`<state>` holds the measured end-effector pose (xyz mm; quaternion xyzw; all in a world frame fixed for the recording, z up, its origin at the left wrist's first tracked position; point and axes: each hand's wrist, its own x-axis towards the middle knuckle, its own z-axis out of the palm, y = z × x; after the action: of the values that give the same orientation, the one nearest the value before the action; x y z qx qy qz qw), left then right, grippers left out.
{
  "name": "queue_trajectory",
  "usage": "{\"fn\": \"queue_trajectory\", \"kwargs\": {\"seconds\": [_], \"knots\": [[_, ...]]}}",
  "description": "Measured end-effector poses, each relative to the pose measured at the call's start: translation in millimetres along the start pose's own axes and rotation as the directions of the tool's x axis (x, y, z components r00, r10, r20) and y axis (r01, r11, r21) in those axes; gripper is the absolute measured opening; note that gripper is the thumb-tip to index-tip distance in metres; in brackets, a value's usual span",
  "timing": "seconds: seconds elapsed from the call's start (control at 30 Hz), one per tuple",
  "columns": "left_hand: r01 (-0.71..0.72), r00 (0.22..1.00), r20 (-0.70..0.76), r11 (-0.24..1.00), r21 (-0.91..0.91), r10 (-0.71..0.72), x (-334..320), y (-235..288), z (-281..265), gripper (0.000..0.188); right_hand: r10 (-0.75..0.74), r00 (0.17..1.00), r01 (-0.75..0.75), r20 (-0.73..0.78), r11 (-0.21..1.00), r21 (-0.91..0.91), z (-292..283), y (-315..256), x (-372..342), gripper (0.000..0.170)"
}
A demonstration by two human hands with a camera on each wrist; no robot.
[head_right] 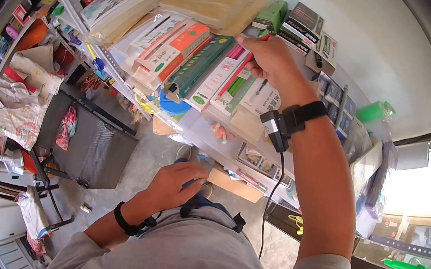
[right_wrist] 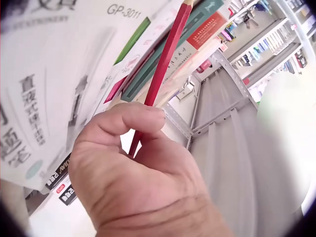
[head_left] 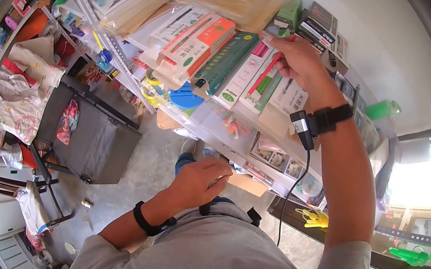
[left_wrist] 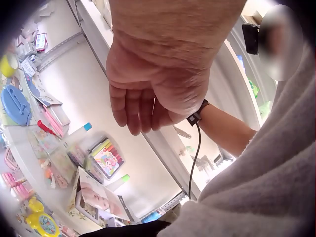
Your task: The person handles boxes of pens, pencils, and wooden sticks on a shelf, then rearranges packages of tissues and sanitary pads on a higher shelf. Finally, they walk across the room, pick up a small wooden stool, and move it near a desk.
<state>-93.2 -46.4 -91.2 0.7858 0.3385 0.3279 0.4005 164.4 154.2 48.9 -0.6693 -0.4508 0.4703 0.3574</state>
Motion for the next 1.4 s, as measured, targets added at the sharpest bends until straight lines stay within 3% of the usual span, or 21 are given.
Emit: {"fn": "queue_trajectory", "kwargs": {"seconds": [0.33,0.43,0.53,0.63,0.7,0.77,0.83,1.03,1.33,1.4], "knots": [[0.015,1.000,-0.024,0.999,0.030,-0.015,-13.8,-10.6,-10.5,0.017,0.007,1.000,-0.007,-0.023,1.000,-0.013,9.5,2.4,10.1,0.026],[0.018,1.000,-0.013,1.000,0.018,-0.018,-12.7,-9.9,-10.9,0.017,-0.054,0.984,0.023,-0.170,0.983,-0.180,5.1,-4.7,1.2,0.032],[0.013,1.000,-0.004,1.000,0.023,-0.013,-13.8,-9.6,-10.5,0.017,-0.188,0.939,0.138,-0.287,0.973,-0.185,-11.6,-6.0,-17.8,0.035],[0.013,1.000,-0.002,0.999,0.050,-0.013,-17.2,-10.9,-11.6,0.015,-0.206,0.968,0.166,-0.145,0.954,-0.248,-38.7,1.8,-50.0,0.033],[0.021,1.000,-0.007,0.998,0.056,-0.021,-20.6,-11.9,-13.2,0.014,-0.273,0.953,0.228,-0.132,0.932,-0.281,-38.2,18.2,-86.3,0.024],[0.038,0.999,-0.001,0.997,0.060,-0.038,-24.5,-15.8,-13.9,0.013,-0.311,0.950,0.300,0.006,0.912,-0.281,-34.1,43.3,-119.3,0.019],[0.050,0.999,0.017,0.996,0.074,-0.052,-24.2,-18.9,-15.5,0.013,-0.364,0.931,0.347,0.028,0.858,-0.379,-24.6,61.4,-152.6,0.021],[0.040,0.992,0.116,0.993,0.111,-0.053,-15.9,-18.0,-18.7,0.014,-0.245,0.969,0.243,0.038,0.908,-0.343,-15.6,58.6,-215.6,0.016],[0.039,0.941,0.318,0.969,0.243,-0.117,-22.9,-33.4,-7.5,0.020,-0.330,0.943,0.316,0.037,0.858,-0.405,-3.7,75.2,-237.0,0.017],[0.026,0.931,0.346,0.969,0.247,-0.114,-26.8,-37.9,-5.2,0.021,-0.409,0.911,0.383,0.045,0.803,-0.457,-4.9,71.3,-238.8,0.017]]}}
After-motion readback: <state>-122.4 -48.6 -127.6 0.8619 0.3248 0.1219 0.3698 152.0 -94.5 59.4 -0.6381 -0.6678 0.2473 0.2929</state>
